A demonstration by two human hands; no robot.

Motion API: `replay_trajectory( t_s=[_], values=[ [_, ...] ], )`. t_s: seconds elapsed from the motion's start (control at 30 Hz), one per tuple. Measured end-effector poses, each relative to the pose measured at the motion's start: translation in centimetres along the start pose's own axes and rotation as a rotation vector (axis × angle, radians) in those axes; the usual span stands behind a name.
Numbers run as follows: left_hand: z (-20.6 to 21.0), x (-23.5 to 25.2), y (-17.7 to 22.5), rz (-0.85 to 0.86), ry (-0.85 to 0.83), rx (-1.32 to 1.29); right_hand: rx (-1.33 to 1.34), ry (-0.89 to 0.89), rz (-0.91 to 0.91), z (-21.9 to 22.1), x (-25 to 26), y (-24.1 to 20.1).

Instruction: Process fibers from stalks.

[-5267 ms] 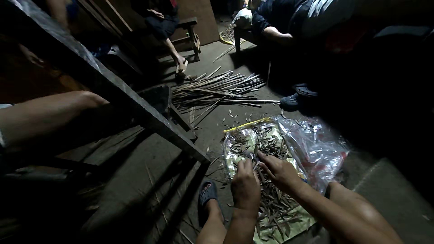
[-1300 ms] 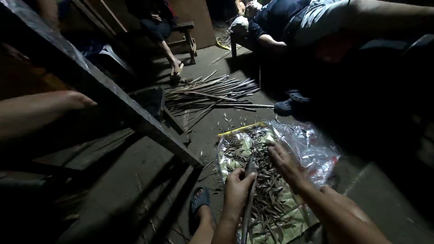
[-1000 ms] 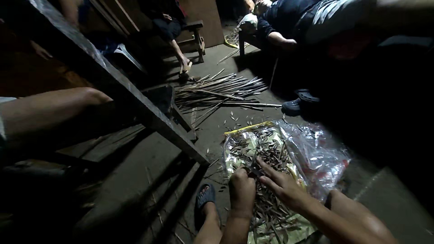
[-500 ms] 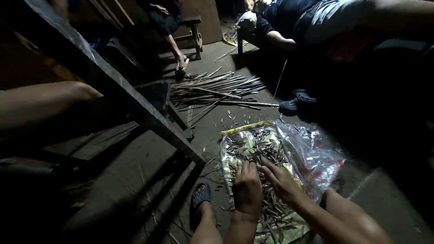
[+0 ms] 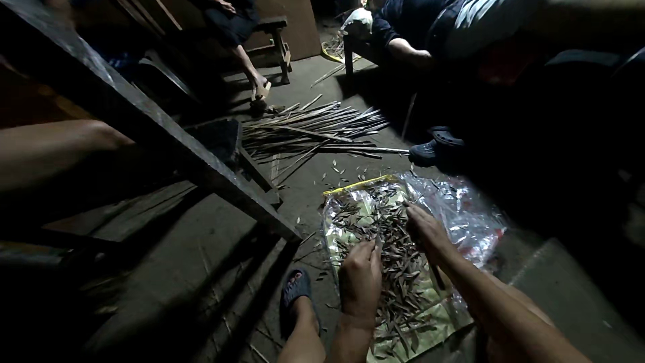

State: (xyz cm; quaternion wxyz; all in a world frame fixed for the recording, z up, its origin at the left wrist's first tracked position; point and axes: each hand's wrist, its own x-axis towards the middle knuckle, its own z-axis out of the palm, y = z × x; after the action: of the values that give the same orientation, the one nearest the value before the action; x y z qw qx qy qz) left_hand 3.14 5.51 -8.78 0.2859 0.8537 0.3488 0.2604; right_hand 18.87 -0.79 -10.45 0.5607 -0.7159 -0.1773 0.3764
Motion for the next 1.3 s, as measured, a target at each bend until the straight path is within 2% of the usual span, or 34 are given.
replay_trajectory(
  t_s=[0.07, 0.13, 0.2, 0.27, 0.33, 0.43, 0.53, 0.63, 0.8, 0.97, 1.13, 1.3],
  values=[
    [-0.4, 0.4, -0.1, -0.080, -0.034, -0.096, 0.257, -0.166, 0.130, 1.2, -1.4, -0.3],
    [-0.2, 0.4, 0.0, -0.107, -0.055, -0.152, 0.331, -0.255, 0.153, 2.1, -2.5, -0.7],
    [-0.5, 0.4, 0.6, -0.229, -0.177, -0.230, 0.312, -0.215, 0.101, 2.3, -2.7, -1.0],
    [-1.2, 0.9, 1.0, -0.455, -0.396, -0.372, 0.279, -0.158, 0.072, 1.7, -2.2, -1.3],
    [-1.4, 1.4, 0.9, -0.618, -0.519, -0.545, 0.292, -0.118, 0.063, 1.0, -1.5, -1.2],
    [-1.1, 1.5, 0.9, -0.667, -0.454, -0.625, 0.335, -0.145, 0.108, 1.0, -1.4, -1.2],
    [-0.9, 1.9, 0.3, -0.632, -0.311, -0.599, 0.418, -0.259, 0.182, 1.5, -2.1, -1.2],
    [-0.9, 2.2, 0.0, -0.559, -0.200, -0.512, 0.371, -0.371, 0.138, 2.0, -3.3, -1.1],
    [-0.8, 2.2, 0.4, -0.509, -0.189, -0.356, 0.374, -0.452, 0.113, 2.6, -4.2, -0.6],
    [-0.5, 2.0, 0.0, -0.478, -0.163, -0.483, 0.331, -0.453, 0.028, 2.5, -3.9, -0.5],
    [-1.6, 2.3, 0.2, -0.582, -0.191, -0.681, 0.097, -0.438, -0.171, 1.9, -3.0, 0.4],
    [-2.4, 2.2, 0.9, -0.684, -0.228, -0.868, -0.415, -0.297, -0.483, 1.1, -2.5, 1.2]
  ],
)
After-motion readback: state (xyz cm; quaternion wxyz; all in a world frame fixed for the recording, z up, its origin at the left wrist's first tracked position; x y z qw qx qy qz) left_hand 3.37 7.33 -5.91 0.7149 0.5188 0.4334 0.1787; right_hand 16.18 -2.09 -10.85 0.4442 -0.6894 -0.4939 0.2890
